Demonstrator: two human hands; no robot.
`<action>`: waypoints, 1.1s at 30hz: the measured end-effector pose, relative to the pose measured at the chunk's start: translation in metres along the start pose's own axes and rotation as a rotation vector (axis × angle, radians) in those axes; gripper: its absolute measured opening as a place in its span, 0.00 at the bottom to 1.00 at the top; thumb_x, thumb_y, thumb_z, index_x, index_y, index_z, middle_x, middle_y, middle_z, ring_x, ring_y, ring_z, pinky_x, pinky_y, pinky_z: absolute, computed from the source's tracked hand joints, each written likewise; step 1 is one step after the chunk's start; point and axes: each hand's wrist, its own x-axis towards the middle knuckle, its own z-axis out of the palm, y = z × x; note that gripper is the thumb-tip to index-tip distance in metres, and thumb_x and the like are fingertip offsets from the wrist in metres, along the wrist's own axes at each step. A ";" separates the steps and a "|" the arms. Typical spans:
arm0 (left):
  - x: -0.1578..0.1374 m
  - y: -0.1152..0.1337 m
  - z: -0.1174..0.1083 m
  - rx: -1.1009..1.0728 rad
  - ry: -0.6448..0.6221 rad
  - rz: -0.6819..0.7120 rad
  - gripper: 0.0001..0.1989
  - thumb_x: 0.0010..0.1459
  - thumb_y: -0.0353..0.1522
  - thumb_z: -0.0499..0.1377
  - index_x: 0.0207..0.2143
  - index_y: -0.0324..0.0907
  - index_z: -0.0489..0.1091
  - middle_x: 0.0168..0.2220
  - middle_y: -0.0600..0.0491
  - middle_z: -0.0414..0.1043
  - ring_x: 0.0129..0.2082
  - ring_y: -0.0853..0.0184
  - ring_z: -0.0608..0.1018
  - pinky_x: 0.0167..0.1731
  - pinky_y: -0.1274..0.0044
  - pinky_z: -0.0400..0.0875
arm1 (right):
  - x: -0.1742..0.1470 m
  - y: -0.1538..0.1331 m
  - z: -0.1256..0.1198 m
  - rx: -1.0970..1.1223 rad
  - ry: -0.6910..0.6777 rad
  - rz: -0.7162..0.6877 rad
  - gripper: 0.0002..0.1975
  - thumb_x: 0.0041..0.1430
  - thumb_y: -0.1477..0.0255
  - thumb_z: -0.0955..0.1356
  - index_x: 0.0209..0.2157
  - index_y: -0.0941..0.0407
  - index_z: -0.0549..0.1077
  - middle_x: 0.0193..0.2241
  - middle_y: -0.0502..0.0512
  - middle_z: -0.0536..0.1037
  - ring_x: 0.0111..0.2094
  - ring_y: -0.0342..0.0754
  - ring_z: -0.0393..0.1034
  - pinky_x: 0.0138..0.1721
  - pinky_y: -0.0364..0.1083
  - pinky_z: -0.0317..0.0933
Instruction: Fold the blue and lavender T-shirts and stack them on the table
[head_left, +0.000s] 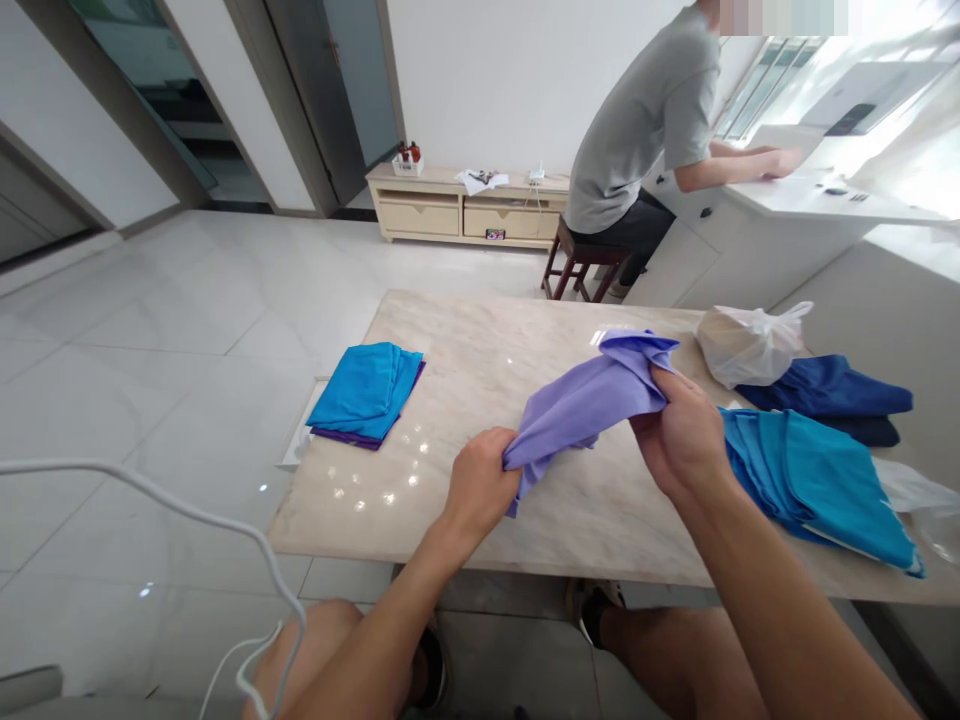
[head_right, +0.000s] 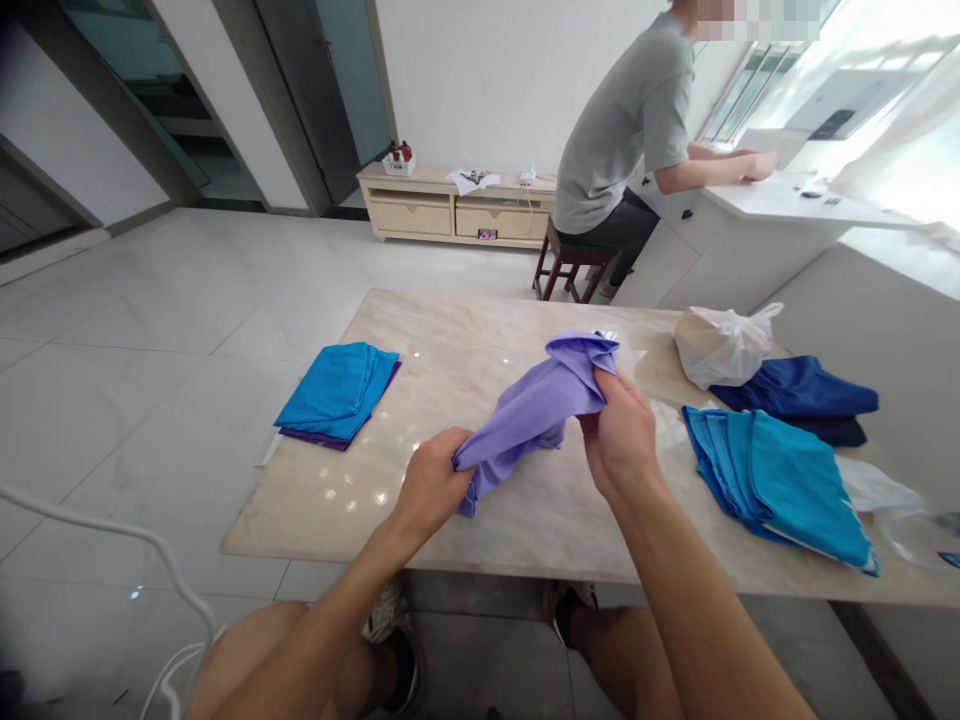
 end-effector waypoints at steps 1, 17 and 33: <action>0.004 -0.001 -0.006 -0.132 0.068 -0.023 0.12 0.59 0.26 0.59 0.39 0.47 0.81 0.39 0.50 0.84 0.42 0.58 0.83 0.45 0.71 0.75 | 0.004 0.000 -0.005 -0.012 0.022 0.016 0.13 0.61 0.59 0.75 0.37 0.53 0.76 0.29 0.48 0.76 0.30 0.46 0.72 0.29 0.43 0.68; 0.020 0.005 -0.067 -0.512 0.208 -0.097 0.16 0.60 0.44 0.70 0.41 0.41 0.84 0.39 0.48 0.84 0.42 0.55 0.84 0.44 0.70 0.79 | 0.004 -0.056 -0.009 0.062 -0.113 -0.132 0.14 0.67 0.55 0.73 0.45 0.51 0.77 0.45 0.57 0.86 0.39 0.51 0.83 0.34 0.47 0.75; -0.004 -0.040 0.010 0.718 -0.375 0.120 0.32 0.74 0.38 0.59 0.76 0.40 0.60 0.72 0.31 0.66 0.71 0.44 0.71 0.65 0.57 0.70 | 0.020 0.047 -0.028 -1.018 -0.375 -0.143 0.19 0.71 0.70 0.64 0.59 0.56 0.77 0.57 0.66 0.83 0.59 0.59 0.78 0.65 0.59 0.67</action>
